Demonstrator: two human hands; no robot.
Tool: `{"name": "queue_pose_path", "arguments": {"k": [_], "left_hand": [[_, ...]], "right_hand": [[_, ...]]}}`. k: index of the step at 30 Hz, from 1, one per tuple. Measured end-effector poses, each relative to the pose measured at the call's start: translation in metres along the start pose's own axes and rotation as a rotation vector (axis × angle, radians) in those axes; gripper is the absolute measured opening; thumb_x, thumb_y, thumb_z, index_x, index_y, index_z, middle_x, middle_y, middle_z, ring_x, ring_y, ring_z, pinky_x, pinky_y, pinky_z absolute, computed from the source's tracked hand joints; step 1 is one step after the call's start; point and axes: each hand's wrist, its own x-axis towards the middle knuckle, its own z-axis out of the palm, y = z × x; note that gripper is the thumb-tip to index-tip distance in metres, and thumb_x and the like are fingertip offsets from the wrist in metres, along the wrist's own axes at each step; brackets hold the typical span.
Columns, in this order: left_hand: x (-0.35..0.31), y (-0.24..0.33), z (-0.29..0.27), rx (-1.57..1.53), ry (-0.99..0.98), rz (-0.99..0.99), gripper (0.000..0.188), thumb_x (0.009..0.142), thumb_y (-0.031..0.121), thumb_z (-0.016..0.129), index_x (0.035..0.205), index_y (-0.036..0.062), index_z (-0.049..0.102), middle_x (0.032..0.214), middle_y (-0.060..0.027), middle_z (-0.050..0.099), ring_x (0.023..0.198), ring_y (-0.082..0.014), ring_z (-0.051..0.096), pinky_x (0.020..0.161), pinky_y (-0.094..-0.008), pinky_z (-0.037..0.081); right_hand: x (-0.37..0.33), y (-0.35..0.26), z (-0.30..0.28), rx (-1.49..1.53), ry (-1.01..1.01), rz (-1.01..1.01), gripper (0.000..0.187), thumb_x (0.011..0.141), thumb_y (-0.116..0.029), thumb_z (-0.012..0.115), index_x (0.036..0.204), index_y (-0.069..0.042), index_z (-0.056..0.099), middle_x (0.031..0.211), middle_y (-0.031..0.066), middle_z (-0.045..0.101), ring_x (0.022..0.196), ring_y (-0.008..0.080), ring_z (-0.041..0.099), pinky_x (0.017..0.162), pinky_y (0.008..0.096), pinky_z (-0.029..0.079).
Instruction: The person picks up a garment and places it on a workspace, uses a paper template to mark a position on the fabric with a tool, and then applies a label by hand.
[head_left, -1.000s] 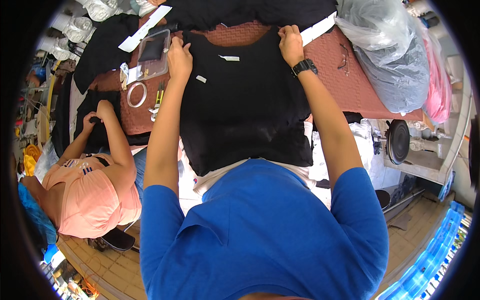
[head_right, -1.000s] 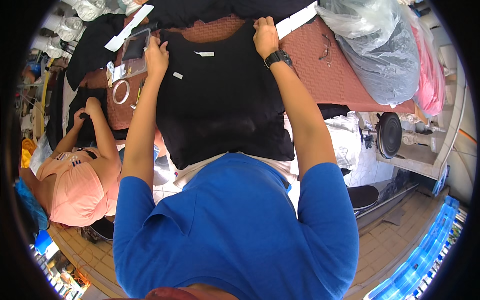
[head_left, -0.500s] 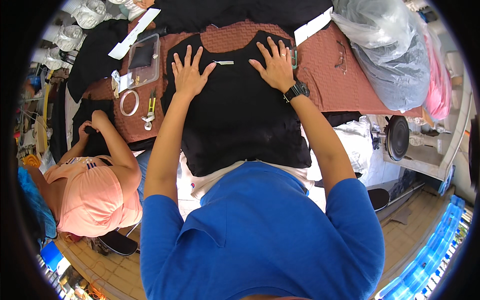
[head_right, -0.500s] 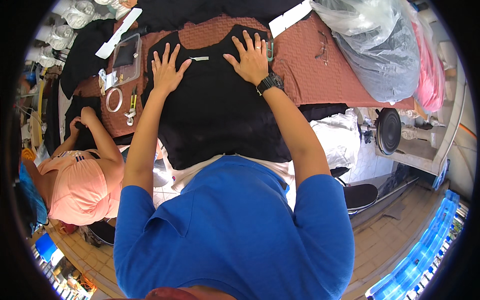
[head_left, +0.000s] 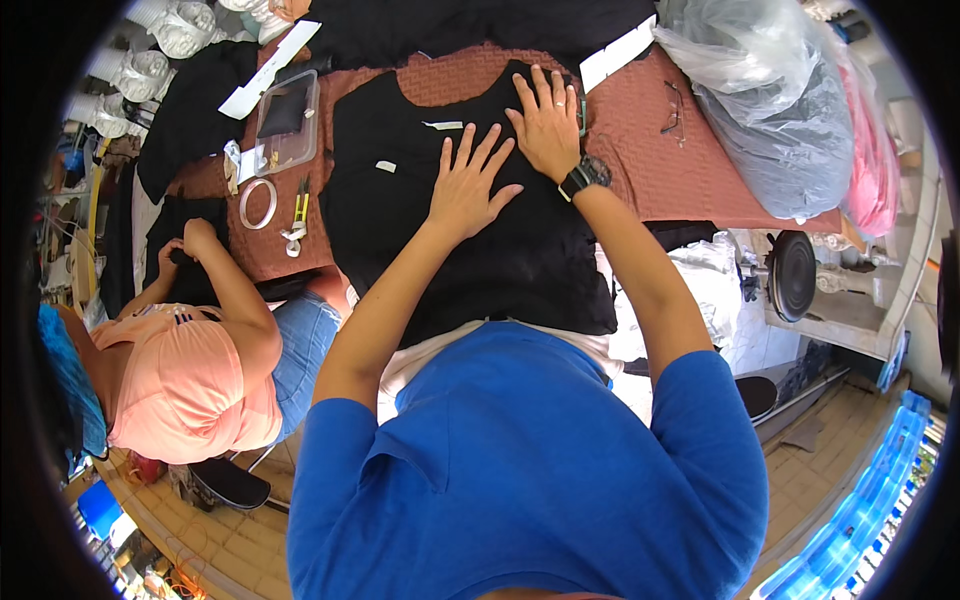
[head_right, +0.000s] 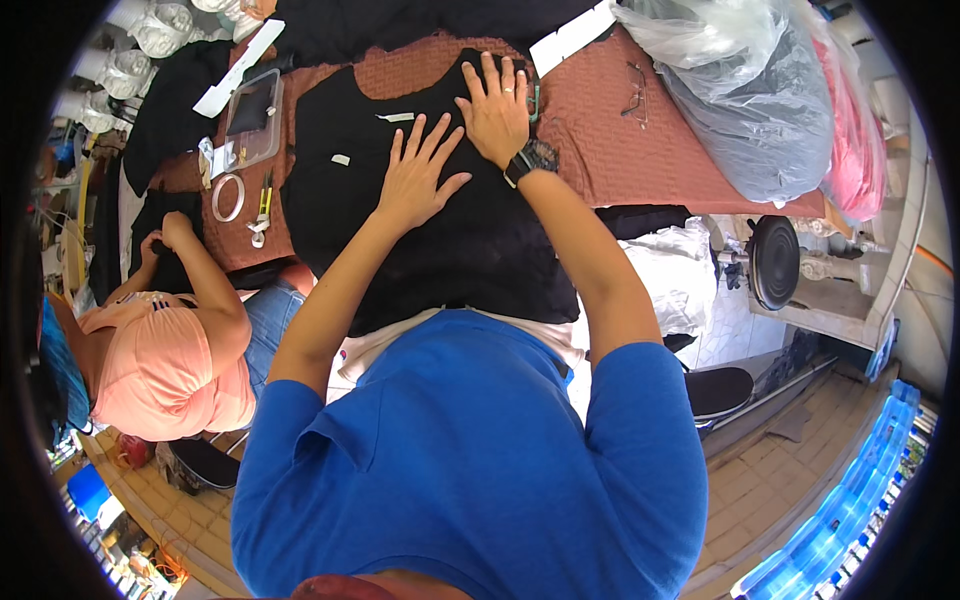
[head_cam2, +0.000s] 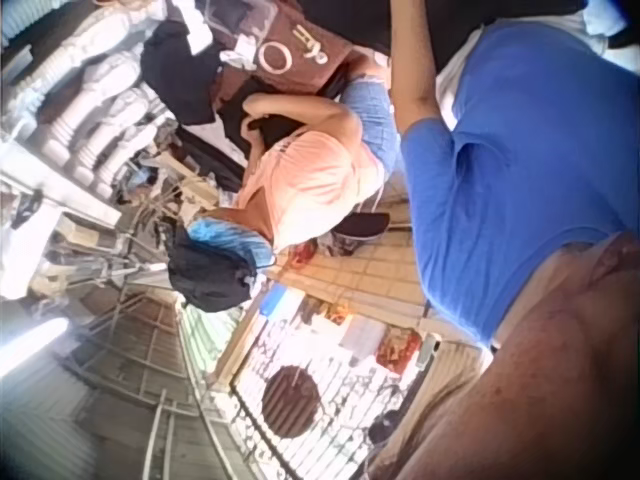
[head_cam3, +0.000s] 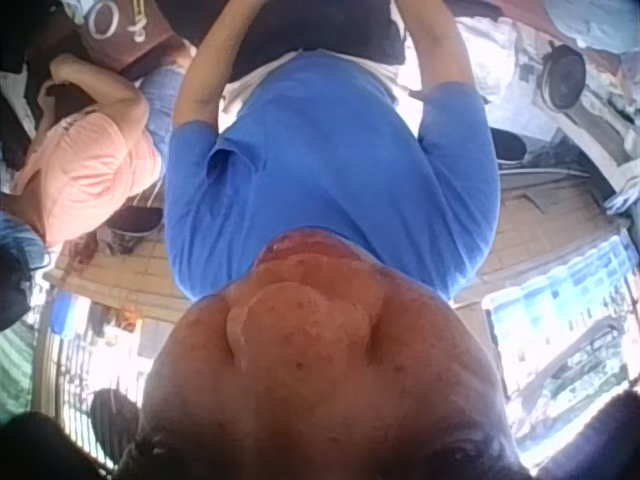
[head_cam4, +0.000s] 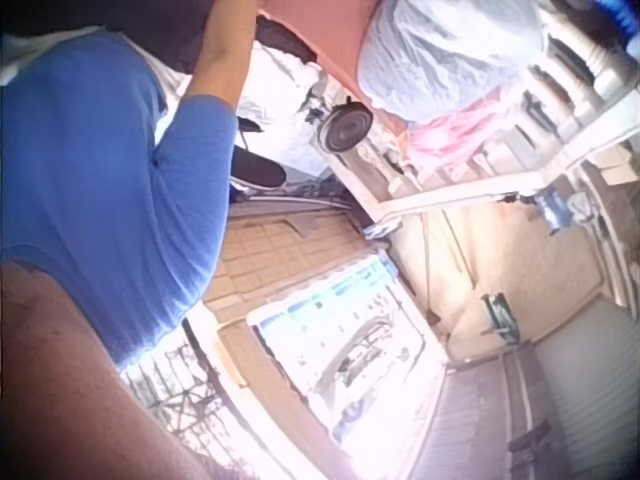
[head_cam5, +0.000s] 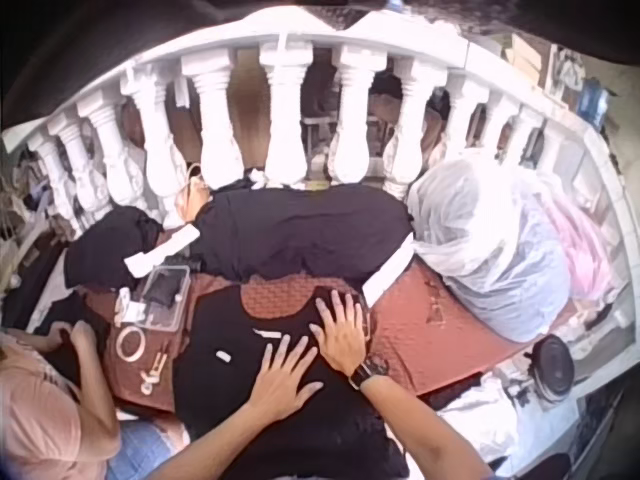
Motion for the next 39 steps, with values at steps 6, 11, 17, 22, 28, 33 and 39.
{"name": "queue_pose_path", "arguments": {"k": [6,11,17,22,28,33,39], "left_hand": [[0.012,-0.011,-0.015,-0.272,-0.017,-0.046,0.052,0.100,0.045,0.054,0.139,0.0096,0.058,0.154,-0.0103,0.046,0.146,-0.0331,0.035,0.119,-0.0539,0.025],[0.030,-0.027,-0.057,-0.371,0.280,-0.043,0.028,0.098,0.025,0.064,0.120,0.0074,0.068,0.134,-0.0085,0.062,0.122,-0.0301,0.057,0.104,-0.0412,0.044],[0.031,-0.016,-0.052,-0.688,0.334,-0.204,0.023,0.097,0.020,0.064,0.115,0.0067,0.068,0.125,-0.0102,0.063,0.120,-0.0309,0.058,0.102,-0.0415,0.045],[0.031,-0.008,-0.055,-0.743,0.333,-0.208,0.024,0.097,0.020,0.065,0.117,0.0059,0.068,0.126,-0.0107,0.063,0.119,-0.0279,0.061,0.101,-0.0410,0.047],[0.028,-0.001,-0.085,-1.580,0.003,-0.344,0.058,0.105,0.036,0.056,0.154,0.0142,0.034,0.142,-0.0211,0.052,0.115,-0.0285,0.064,0.099,-0.0399,0.051],[0.025,-0.015,-0.042,-1.078,0.215,-0.316,0.073,0.090,-0.006,0.060,0.153,0.0096,0.026,0.140,-0.0211,0.050,0.132,-0.0298,0.050,0.111,-0.0370,0.039],[0.023,-0.037,-0.031,-1.018,0.270,-0.464,0.061,0.088,-0.003,0.065,0.143,0.0059,0.042,0.142,-0.0232,0.048,0.133,-0.0331,0.050,0.109,-0.0390,0.042]], "right_hand": [[-0.027,-0.003,-0.002,0.086,-0.057,0.007,0.051,0.101,-0.038,0.054,0.142,-0.009,0.054,0.152,0.0163,0.045,0.141,0.0400,0.039,0.116,0.0558,0.029],[-0.015,0.000,-0.018,0.171,0.010,-0.031,0.059,0.090,-0.035,0.069,0.138,-0.005,0.053,0.143,0.0244,0.046,0.131,0.0479,0.042,0.111,0.0550,0.036],[0.042,0.055,-0.034,-0.072,0.220,0.478,0.054,0.081,-0.029,0.072,0.118,0.004,0.051,0.117,0.0224,0.050,0.109,0.0429,0.050,0.091,0.0530,0.047],[0.040,0.098,-0.032,-0.138,0.257,0.376,0.014,0.089,-0.009,0.058,0.096,0.000,0.051,0.101,0.0231,0.057,0.092,0.0410,0.061,0.076,0.0518,0.052],[-0.022,-0.024,-0.125,0.314,0.317,0.013,0.032,0.084,0.009,0.058,0.115,0.006,0.056,0.109,0.0225,0.058,0.097,0.0415,0.057,0.085,0.0478,0.049],[-0.048,-0.071,-0.129,0.744,-0.122,-0.276,0.040,0.084,0.001,0.069,0.122,0.002,0.057,0.126,0.0199,0.057,0.117,0.0416,0.054,0.100,0.0459,0.045],[0.014,-0.001,-0.048,0.577,-0.019,0.019,0.030,0.091,-0.011,0.061,0.118,0.004,0.062,0.124,0.0192,0.060,0.115,0.0380,0.055,0.097,0.0467,0.047]]}}
